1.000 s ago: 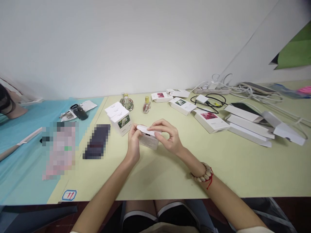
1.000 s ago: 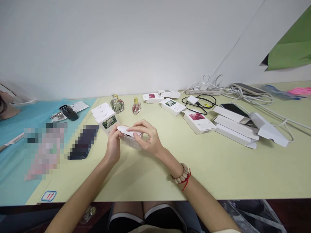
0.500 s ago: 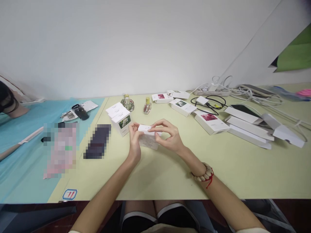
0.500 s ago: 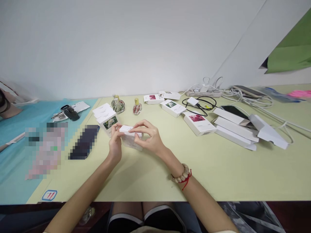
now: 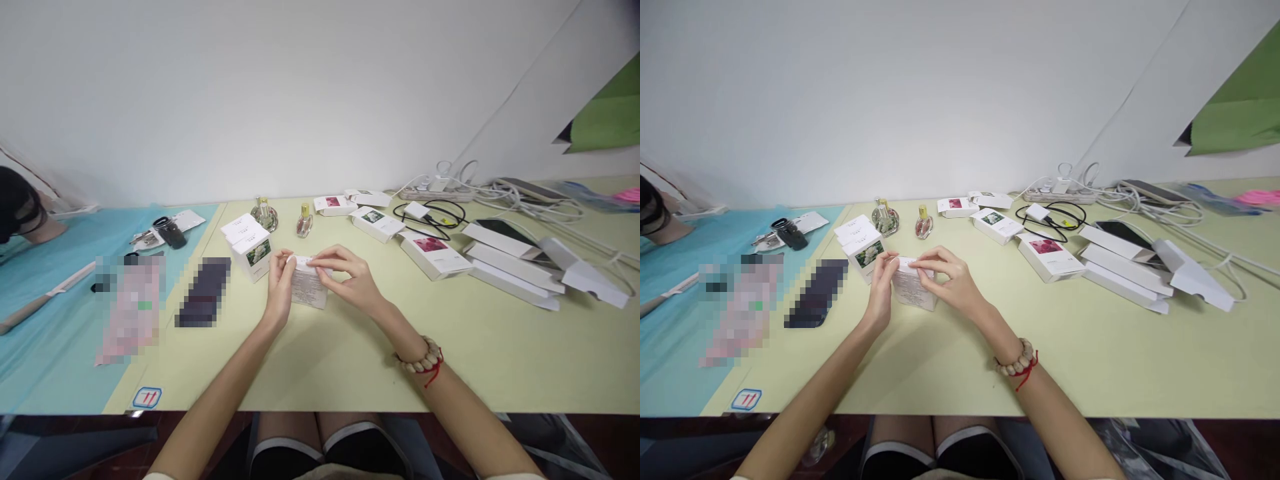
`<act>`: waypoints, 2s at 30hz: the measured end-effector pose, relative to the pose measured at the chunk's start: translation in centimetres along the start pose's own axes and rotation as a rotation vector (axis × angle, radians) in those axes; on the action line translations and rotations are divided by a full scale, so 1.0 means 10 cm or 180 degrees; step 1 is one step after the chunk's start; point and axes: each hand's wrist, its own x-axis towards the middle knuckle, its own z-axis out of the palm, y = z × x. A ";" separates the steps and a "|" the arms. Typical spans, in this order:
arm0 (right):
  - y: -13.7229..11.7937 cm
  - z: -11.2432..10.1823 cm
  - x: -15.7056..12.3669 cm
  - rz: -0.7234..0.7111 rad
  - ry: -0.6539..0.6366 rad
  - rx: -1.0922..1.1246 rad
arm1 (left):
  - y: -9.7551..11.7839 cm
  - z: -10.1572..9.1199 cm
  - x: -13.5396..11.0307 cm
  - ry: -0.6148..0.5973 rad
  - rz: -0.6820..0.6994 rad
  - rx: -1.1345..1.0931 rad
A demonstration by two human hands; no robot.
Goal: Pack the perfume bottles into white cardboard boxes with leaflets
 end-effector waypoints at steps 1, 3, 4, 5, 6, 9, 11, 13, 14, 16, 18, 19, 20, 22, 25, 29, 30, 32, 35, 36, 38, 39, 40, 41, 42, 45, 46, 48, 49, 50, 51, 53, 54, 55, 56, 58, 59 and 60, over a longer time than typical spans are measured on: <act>0.01 -0.01 0.00 0.0047 -0.0006 0.0015 | 0.00 -0.01 0.00 -0.0114 0.0094 0.0066; 0.01 -0.02 0.01 0.0122 -0.0015 0.0066 | 0.00 -0.02 0.00 -0.0310 0.0321 0.0214; 0.01 -0.03 0.01 0.0148 -0.0024 0.0099 | -0.01 -0.02 0.00 -0.0360 0.0425 0.0297; 0.01 -0.04 0.02 0.0164 -0.0037 0.0129 | -0.01 -0.03 0.00 -0.0373 0.0509 0.0382; 0.00 -0.05 0.02 0.0177 -0.0054 0.0153 | -0.02 -0.03 0.00 -0.0362 0.0568 0.0462; -0.01 -0.05 0.03 0.0199 -0.0116 0.0169 | -0.03 -0.02 0.01 -0.0294 0.0643 0.0595; 0.00 -0.05 0.02 0.0148 -0.0090 0.0129 | -0.02 -0.02 0.01 -0.0285 0.0676 0.0604; 0.01 -0.03 0.01 0.0049 -0.0021 0.0071 | -0.02 -0.02 0.02 -0.0279 0.0713 0.0600; 0.02 -0.02 0.01 0.0001 0.0011 0.0049 | -0.01 -0.03 0.02 -0.0270 0.0730 0.0594; 0.02 0.00 -0.01 -0.0035 0.0012 0.0044 | -0.01 -0.04 0.02 -0.0282 0.0764 0.0557; 0.02 0.01 -0.02 -0.0001 -0.0048 0.0089 | 0.00 -0.05 0.02 -0.0331 0.0816 0.0483; 0.02 0.01 -0.03 0.0017 -0.0077 0.0104 | 0.00 -0.05 0.02 -0.0354 0.0855 0.0447; 0.02 0.01 -0.03 0.0020 -0.0094 0.0099 | 0.01 -0.05 0.02 -0.0376 0.0894 0.0426; 0.03 0.02 -0.05 -0.0019 -0.0085 0.0031 | 0.01 -0.06 0.01 -0.0398 0.0959 0.0408; 0.05 0.05 -0.07 -0.0105 -0.0001 -0.0075 | 0.01 -0.05 0.00 -0.0394 0.0946 0.0407; 0.08 0.07 -0.08 -0.0153 0.0077 -0.0103 | -0.01 -0.04 0.01 -0.0357 0.0766 0.0561; 0.08 0.07 -0.08 -0.0110 0.0058 -0.0090 | -0.01 -0.04 0.02 -0.0372 0.0738 0.0595; 0.08 0.05 -0.07 0.0081 -0.0028 0.0002 | -0.03 -0.03 0.02 -0.0382 0.0728 0.0624; 0.09 0.03 -0.05 0.0450 0.0060 0.0212 | -0.07 -0.03 0.02 -0.0266 0.0828 0.0699; 0.10 0.03 -0.05 0.0527 0.0137 0.0258 | -0.09 -0.03 0.03 -0.0241 0.0918 0.0771; 0.10 0.04 -0.05 0.0586 0.0253 0.0280 | -0.12 -0.04 0.04 -0.0296 0.1174 0.0973; 0.11 0.04 -0.05 0.0586 0.0270 0.0268 | -0.13 -0.05 0.04 -0.0366 0.1317 0.1072; 0.10 0.05 -0.05 0.0588 0.0291 0.0251 | -0.15 -0.06 0.06 -0.0444 0.1445 0.1150; 0.10 0.06 -0.06 0.0594 0.0320 0.0239 | -0.16 -0.07 0.07 -0.0518 0.1540 0.1203; 0.10 0.07 -0.06 0.0599 0.0341 0.0230 | -0.17 -0.09 0.08 -0.0581 0.1595 0.1238; 0.08 0.09 -0.07 0.0580 0.0332 0.0238 | -0.20 -0.12 0.11 -0.0662 0.1638 0.1279; 0.08 0.09 -0.08 0.0560 0.0313 0.0239 | -0.21 -0.12 0.12 -0.0658 0.1641 0.1273; 0.08 0.09 -0.08 0.0532 0.0275 0.0233 | -0.21 -0.12 0.12 -0.0621 0.1619 0.1237; 0.09 0.08 -0.08 0.0524 0.0263 0.0227 | -0.20 -0.12 0.11 -0.0603 0.1582 0.1215; 0.09 0.09 -0.09 0.0508 0.0252 0.0216 | -0.19 -0.12 0.11 -0.0584 0.1534 0.1188; 0.09 0.09 -0.09 0.0488 0.0252 0.0197 | -0.19 -0.11 0.10 -0.0565 0.1480 0.1154; 0.11 0.10 -0.10 0.0454 0.0280 0.0133 | -0.17 -0.10 0.08 -0.0546 0.1387 0.1071; 0.11 0.11 -0.11 0.0469 0.0298 0.0098 | -0.17 -0.10 0.08 -0.0544 0.1354 0.1035; 0.13 0.12 -0.11 0.0521 0.0293 0.0075 | -0.16 -0.09 0.07 -0.0536 0.1329 0.1012; 0.14 0.12 -0.11 0.0607 0.0240 0.0062 | -0.16 -0.08 0.06 -0.0514 0.1313 0.1005; 0.15 0.11 -0.12 0.0837 -0.0004 0.0023 | -0.16 -0.08 0.04 -0.0433 0.1322 0.1069; 0.16 0.11 -0.11 0.0944 -0.0154 -0.0023 | -0.15 -0.07 0.03 -0.0372 0.1351 0.1130; 0.16 0.10 -0.11 0.1026 -0.0287 -0.0095 | -0.14 -0.08 0.03 -0.0297 0.1400 0.1202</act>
